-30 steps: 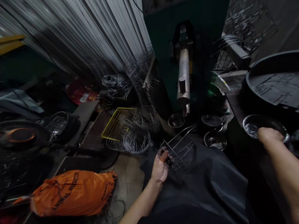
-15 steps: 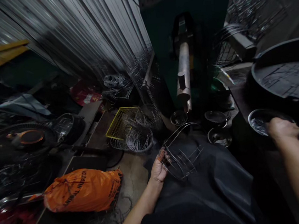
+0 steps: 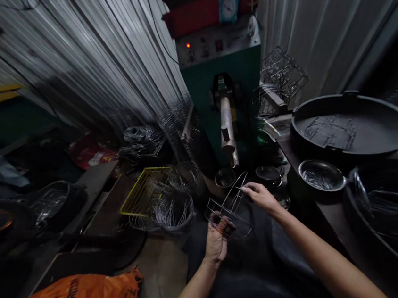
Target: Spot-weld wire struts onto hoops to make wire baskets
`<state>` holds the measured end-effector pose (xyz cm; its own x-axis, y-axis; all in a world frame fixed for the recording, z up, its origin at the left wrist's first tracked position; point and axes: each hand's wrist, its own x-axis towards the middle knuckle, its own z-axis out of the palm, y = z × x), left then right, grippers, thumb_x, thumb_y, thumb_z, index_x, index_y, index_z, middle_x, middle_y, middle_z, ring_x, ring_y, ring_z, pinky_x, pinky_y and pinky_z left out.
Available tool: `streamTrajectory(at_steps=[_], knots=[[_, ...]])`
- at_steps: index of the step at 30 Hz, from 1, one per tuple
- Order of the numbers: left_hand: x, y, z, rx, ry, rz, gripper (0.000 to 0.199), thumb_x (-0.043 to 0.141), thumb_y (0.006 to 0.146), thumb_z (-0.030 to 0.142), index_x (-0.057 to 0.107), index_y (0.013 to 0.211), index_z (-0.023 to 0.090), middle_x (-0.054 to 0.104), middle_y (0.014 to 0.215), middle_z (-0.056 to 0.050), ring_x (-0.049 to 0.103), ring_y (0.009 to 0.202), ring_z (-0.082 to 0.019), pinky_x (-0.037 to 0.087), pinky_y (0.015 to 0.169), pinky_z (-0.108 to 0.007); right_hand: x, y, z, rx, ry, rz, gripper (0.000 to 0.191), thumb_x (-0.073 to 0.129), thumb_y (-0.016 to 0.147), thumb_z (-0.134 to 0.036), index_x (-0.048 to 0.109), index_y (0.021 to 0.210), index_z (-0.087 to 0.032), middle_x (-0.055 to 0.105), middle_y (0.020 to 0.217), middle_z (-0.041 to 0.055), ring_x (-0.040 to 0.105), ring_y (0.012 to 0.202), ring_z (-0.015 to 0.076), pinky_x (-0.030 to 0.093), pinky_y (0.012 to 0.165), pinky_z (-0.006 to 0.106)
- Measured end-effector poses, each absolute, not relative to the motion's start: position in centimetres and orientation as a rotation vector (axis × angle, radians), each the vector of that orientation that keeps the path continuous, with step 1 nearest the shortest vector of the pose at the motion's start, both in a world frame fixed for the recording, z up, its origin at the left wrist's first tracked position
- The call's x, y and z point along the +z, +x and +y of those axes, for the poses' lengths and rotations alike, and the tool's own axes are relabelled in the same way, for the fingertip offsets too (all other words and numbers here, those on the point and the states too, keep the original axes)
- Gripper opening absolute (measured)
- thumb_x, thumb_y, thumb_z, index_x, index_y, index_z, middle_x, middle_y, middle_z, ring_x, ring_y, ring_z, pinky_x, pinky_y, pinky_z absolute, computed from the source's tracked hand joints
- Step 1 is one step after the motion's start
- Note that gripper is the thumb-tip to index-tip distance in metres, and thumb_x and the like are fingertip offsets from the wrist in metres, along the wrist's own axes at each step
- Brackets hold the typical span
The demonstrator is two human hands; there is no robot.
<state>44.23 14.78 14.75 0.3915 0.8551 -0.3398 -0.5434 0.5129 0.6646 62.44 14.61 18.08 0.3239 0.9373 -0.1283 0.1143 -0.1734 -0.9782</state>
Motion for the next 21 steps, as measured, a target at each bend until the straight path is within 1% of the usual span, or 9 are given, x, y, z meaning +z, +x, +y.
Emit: streamTrajectory(at_steps=[5,10,12,17,21], knots=[[14.1,44.0,13.4,0.949,0.484,0.683,0.038,0.072,0.060,0.021,0.045,0.087,0.022,0.054,0.073,0.004,0.057,0.061,-0.010,0.046,0.065,-0.027,18.5,62.0,13.9,1.011,-1.505,-0.970,0.039,0.054,0.070,-0.054,0.053,0.069,-0.015,0.046,0.057,-0.0025,0.039,0.052,0.0094,0.029,0.046,0.021],[14.7,43.9,13.0,0.890,0.415,0.678,0.040,0.074,0.057,0.021,0.045,0.085,0.023,0.055,0.073,0.004,0.058,0.061,-0.012,0.047,0.065,-0.029,18.4,61.2,13.9,0.993,-1.397,-0.921,0.038,0.057,0.070,-0.052,0.053,0.068,-0.015,0.045,0.057,-0.0031,0.038,0.053,0.0086,0.030,0.050,0.021],[15.2,43.9,13.1,0.882,0.412,0.682,0.041,0.075,0.056,0.022,0.044,0.083,0.023,0.056,0.071,0.004,0.058,0.061,-0.012,0.047,0.065,-0.029,18.4,61.0,14.1,0.992,-1.387,-0.915,0.037,0.058,0.070,-0.052,0.053,0.067,-0.015,0.046,0.057,-0.0031,0.038,0.052,0.0085,0.030,0.049,0.021],[16.6,44.0,13.5,0.873,0.417,0.669,0.040,0.073,0.059,0.027,0.043,0.084,0.021,0.057,0.066,0.005,0.059,0.059,-0.012,0.047,0.062,-0.028,19.0,60.9,14.7,1.032,-1.376,-0.845,0.039,0.059,0.068,-0.054,0.050,0.064,-0.016,0.044,0.053,-0.0039,0.035,0.046,0.0075,0.025,0.042,0.021],[17.1,44.4,14.1,0.876,0.416,0.698,0.041,0.074,0.058,0.029,0.043,0.083,0.021,0.058,0.066,0.004,0.059,0.059,-0.012,0.047,0.060,-0.027,19.2,60.8,15.3,1.044,-1.336,-0.775,0.038,0.061,0.067,-0.053,0.050,0.064,-0.017,0.044,0.053,-0.0037,0.037,0.045,0.0081,0.025,0.041,0.021]])
